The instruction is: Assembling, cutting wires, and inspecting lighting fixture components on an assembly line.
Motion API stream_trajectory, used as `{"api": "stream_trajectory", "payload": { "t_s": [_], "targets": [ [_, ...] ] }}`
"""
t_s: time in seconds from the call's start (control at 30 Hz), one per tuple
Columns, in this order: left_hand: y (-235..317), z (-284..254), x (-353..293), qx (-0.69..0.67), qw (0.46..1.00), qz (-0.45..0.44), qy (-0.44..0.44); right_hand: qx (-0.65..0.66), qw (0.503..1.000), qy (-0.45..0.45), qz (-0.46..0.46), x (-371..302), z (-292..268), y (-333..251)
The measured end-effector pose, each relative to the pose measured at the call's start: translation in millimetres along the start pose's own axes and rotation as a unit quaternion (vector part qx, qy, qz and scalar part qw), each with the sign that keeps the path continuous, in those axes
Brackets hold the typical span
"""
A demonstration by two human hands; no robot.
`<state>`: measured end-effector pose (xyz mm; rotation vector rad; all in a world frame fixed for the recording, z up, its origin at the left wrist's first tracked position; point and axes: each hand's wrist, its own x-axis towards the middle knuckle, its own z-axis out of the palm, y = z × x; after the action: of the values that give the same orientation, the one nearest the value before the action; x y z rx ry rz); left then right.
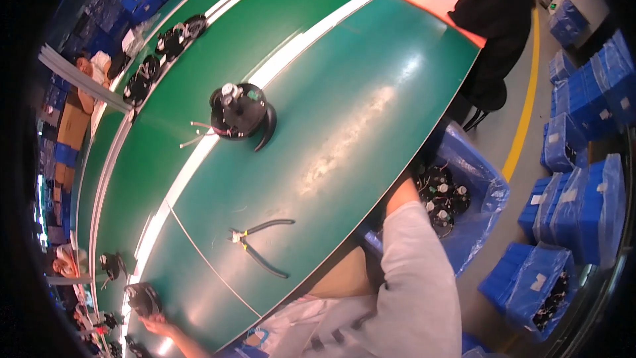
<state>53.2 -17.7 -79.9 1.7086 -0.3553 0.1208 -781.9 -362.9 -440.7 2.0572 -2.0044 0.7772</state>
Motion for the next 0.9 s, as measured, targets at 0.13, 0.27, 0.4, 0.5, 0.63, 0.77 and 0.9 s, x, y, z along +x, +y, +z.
{"api": "stream_trajectory", "payload": {
  "t_s": [0.13, 0.27, 0.4, 0.5, 0.63, 0.77, 0.9],
  "targets": [
    [20.2, 28.4, -74.1, 0.009, 0.982, 0.151, 0.114, -0.049, 0.998, 0.035, -0.02, 10.8, 11.6, -11.1],
    [39.1, 17.8, -86.8, 0.043, 0.984, 0.123, 0.12, -0.079, 0.994, 0.063, -0.049, 36.2, 12.4, -19.4],
    [15.5, -13.3, -76.2, 0.192, 0.95, 0.247, 0.013, -0.091, 0.991, 0.069, -0.075, 49.3, 22.0, -33.6],
    [73.6, 23.4, -129.4, 0.238, 0.907, 0.347, 0.025, -0.09, 0.992, 0.054, -0.076, 43.8, 10.1, -35.3],
    [126.4, 97.8, -238.7, 0.047, 0.934, 0.279, -0.22, -0.138, 0.989, -0.021, -0.054, 26.6, 8.5, -2.1],
    [204.4, 141.4, -364.9, -0.118, 0.684, 0.308, -0.651, 0.243, 0.94, 0.033, 0.239, -21.6, -53.4, -28.3],
    [176.2, 135.7, -396.2, -0.126, 0.525, 0.15, -0.828, 0.337, 0.852, 0.081, 0.393, -56.7, -205.1, -50.0]
  ]
}}
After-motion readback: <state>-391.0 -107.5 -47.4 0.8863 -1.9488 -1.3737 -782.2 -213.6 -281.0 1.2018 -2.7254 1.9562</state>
